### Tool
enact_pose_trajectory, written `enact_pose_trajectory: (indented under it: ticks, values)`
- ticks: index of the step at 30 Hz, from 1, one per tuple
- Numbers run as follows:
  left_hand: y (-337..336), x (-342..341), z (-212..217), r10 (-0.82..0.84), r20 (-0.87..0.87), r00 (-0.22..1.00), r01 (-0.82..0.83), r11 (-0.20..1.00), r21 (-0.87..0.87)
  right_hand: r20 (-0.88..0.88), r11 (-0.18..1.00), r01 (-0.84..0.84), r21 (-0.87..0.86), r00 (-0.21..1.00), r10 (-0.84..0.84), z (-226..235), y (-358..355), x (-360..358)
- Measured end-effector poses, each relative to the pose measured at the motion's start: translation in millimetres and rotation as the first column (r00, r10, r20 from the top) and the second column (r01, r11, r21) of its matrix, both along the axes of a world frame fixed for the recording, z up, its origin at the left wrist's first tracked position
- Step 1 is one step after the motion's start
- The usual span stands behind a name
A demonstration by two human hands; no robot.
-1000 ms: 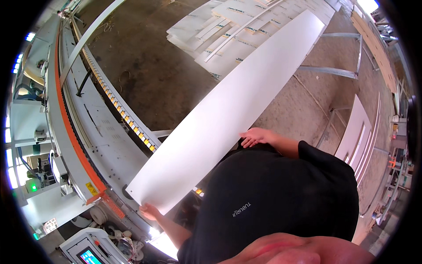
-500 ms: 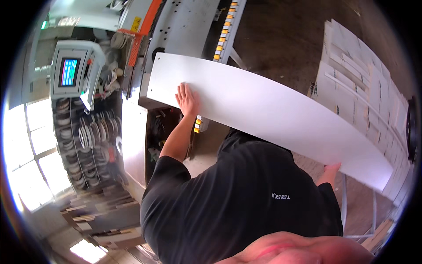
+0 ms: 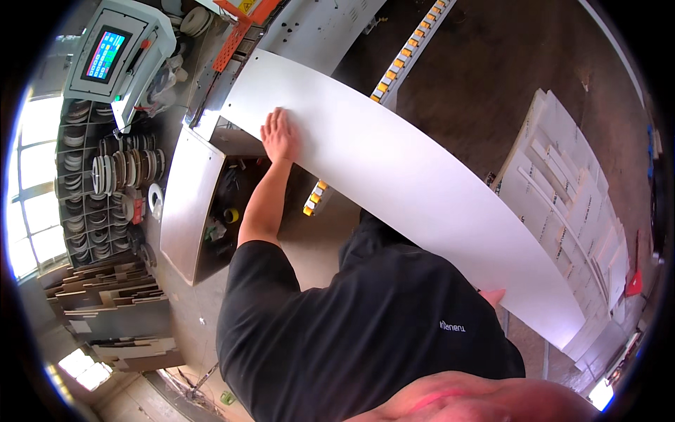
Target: The person repeatedly picks up white rectangular panels from a stack, places them onto a machine's conveyor belt, and then removes them to place them on a different stack. The person handles the panels one at a time in a repetitive cycle.
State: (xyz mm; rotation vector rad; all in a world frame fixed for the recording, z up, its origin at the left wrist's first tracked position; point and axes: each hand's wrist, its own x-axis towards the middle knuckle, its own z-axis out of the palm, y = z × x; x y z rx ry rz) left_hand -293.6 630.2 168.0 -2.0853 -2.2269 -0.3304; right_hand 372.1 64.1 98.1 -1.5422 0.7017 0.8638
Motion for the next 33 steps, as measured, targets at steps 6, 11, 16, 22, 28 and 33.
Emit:
enact_pose_trajectory:
  ticks: [6,11,16,22,28,33]
  values:
    - [53.1,-51.9,-21.6,0.549,0.123,0.827,-0.557,0.829,0.047,0.001,0.999,-0.042,-0.004,0.999,0.042,20.6,35.7,-20.9]
    - [90.5,-69.8,11.3,0.779,0.347,0.522,-0.724,0.62,-0.302,0.016,0.997,-0.07,-0.019,0.997,0.07,35.3,58.8,-28.9]
    - [114.8,-102.2,0.6,0.78,0.422,0.462,-0.706,0.611,-0.357,0.025,0.992,-0.122,-0.031,0.992,0.123,45.4,85.7,-30.1]
    - [128.8,-110.6,-7.4,0.758,0.469,0.453,-0.714,0.624,-0.318,0.025,0.986,-0.164,-0.041,0.986,0.165,47.9,117.2,-31.2]
    - [136.8,-119.2,-10.7,0.742,0.506,0.439,-0.696,0.637,-0.33,0.014,0.98,-0.191,-0.046,0.981,0.192,47.0,147.7,-27.9]
    - [147.2,-114.2,-16.2,0.722,0.539,0.433,-0.697,0.648,-0.308,0.007,0.975,-0.215,-0.049,0.976,0.216,46.7,172.6,-23.6]
